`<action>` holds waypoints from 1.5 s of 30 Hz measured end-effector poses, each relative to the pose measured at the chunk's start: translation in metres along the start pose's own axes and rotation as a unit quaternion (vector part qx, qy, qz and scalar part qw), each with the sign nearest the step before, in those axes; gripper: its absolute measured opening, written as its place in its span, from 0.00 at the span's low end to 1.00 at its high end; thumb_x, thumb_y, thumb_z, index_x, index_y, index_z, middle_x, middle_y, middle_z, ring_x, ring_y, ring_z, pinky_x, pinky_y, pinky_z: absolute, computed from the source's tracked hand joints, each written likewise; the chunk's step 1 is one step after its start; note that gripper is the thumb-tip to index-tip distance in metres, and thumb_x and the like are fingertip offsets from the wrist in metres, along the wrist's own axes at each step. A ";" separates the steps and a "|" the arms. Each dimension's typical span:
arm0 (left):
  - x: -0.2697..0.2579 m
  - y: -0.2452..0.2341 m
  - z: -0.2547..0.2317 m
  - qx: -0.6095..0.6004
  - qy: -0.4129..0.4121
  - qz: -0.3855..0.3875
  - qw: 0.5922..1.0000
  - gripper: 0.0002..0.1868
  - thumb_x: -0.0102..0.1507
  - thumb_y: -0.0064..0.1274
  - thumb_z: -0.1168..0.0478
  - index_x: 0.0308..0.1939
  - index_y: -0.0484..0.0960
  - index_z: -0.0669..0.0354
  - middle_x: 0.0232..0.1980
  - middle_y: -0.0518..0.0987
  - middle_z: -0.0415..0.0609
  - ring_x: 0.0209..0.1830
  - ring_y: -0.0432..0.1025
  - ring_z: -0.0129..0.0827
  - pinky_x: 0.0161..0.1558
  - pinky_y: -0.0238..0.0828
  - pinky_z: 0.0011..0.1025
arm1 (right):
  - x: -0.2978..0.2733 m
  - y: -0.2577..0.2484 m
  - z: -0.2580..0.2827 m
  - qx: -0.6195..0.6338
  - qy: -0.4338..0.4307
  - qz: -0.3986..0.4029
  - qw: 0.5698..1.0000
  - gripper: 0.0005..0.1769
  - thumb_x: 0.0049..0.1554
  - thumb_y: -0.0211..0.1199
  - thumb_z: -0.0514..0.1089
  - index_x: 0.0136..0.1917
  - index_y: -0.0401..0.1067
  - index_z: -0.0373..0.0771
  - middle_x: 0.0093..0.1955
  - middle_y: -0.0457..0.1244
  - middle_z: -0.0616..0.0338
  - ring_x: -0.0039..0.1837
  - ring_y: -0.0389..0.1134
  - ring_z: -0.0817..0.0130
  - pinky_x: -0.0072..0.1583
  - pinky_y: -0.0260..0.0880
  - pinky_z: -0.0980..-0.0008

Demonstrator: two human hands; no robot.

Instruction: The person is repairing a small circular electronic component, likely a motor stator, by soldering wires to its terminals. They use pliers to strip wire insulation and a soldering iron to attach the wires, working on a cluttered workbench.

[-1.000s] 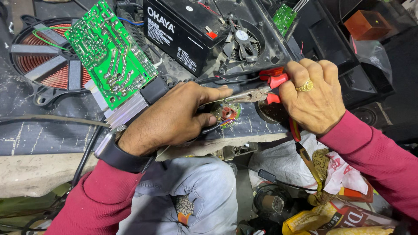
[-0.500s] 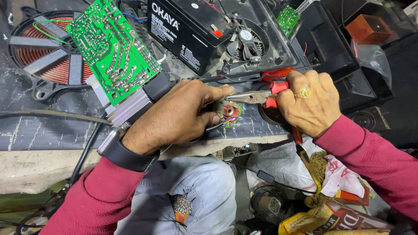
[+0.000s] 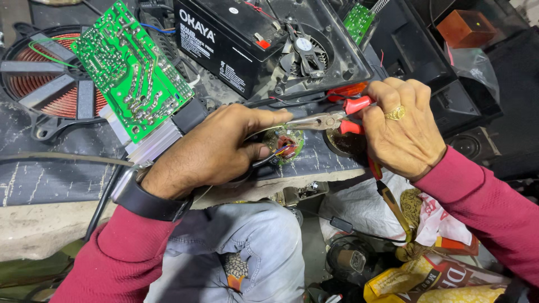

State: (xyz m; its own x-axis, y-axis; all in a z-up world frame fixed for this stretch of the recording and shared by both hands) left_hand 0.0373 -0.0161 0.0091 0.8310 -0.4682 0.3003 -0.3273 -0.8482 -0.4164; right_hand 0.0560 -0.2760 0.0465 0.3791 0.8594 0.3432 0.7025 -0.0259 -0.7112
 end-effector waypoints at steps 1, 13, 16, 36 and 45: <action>0.000 0.000 0.000 0.003 -0.001 0.001 1.000 0.28 0.59 0.58 0.72 0.64 0.76 0.59 0.53 0.87 0.51 0.52 0.80 0.26 0.54 0.74 0.29 | 0.000 0.000 0.000 0.001 -0.002 0.000 1.000 0.11 0.57 0.64 0.37 0.51 0.68 0.31 0.66 0.58 0.45 0.65 0.60 0.49 0.64 0.58 0.50; -0.001 -0.001 0.001 0.038 -0.008 -0.010 0.999 0.29 0.58 0.60 0.70 0.64 0.76 0.60 0.54 0.85 0.54 0.53 0.81 0.29 0.54 0.73 0.29 | 0.010 -0.002 0.002 0.017 -0.010 -0.002 1.000 0.12 0.57 0.62 0.40 0.52 0.70 0.31 0.65 0.60 0.46 0.66 0.61 0.50 0.65 0.59 0.51; -0.002 -0.002 -0.003 0.065 0.011 -0.028 0.997 0.29 0.58 0.61 0.69 0.65 0.75 0.63 0.55 0.84 0.58 0.54 0.81 0.38 0.54 0.73 0.33 | 0.009 -0.006 -0.002 0.037 0.003 -0.005 0.999 0.13 0.55 0.63 0.39 0.51 0.67 0.30 0.65 0.60 0.44 0.65 0.62 0.48 0.63 0.61 0.49; -0.023 0.003 -0.028 0.319 -0.049 -0.114 0.939 0.42 0.60 0.62 0.59 0.71 0.58 0.75 0.37 0.80 0.66 0.38 0.75 0.59 0.39 0.71 0.50 | -0.136 0.056 -0.047 0.211 0.426 0.277 0.835 0.33 0.62 0.55 0.65 0.58 0.69 0.30 0.54 0.63 0.36 0.55 0.66 0.40 0.58 0.67 0.48; -0.045 0.005 -0.045 0.349 -0.059 -0.075 0.932 0.50 0.48 0.58 0.68 0.74 0.57 0.81 0.44 0.80 0.65 0.47 0.74 0.58 0.44 0.73 0.47 | -0.117 0.021 -0.043 0.092 0.387 0.197 0.896 0.33 0.62 0.56 0.66 0.61 0.76 0.35 0.54 0.66 0.39 0.58 0.66 0.40 0.59 0.67 0.47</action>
State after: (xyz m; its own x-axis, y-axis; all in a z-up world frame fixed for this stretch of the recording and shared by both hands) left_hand -0.0216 -0.0105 0.0318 0.9011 -0.2912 0.3214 0.1351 -0.5157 -0.8460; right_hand 0.0520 -0.3993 0.0180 0.9302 0.1888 0.3149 0.3379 -0.1044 -0.9354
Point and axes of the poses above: each hand's wrist, its own x-axis towards the middle knuckle, its own y-axis out of the palm, z = x × y, the point moved 4 cm from there along x, towards the middle knuckle
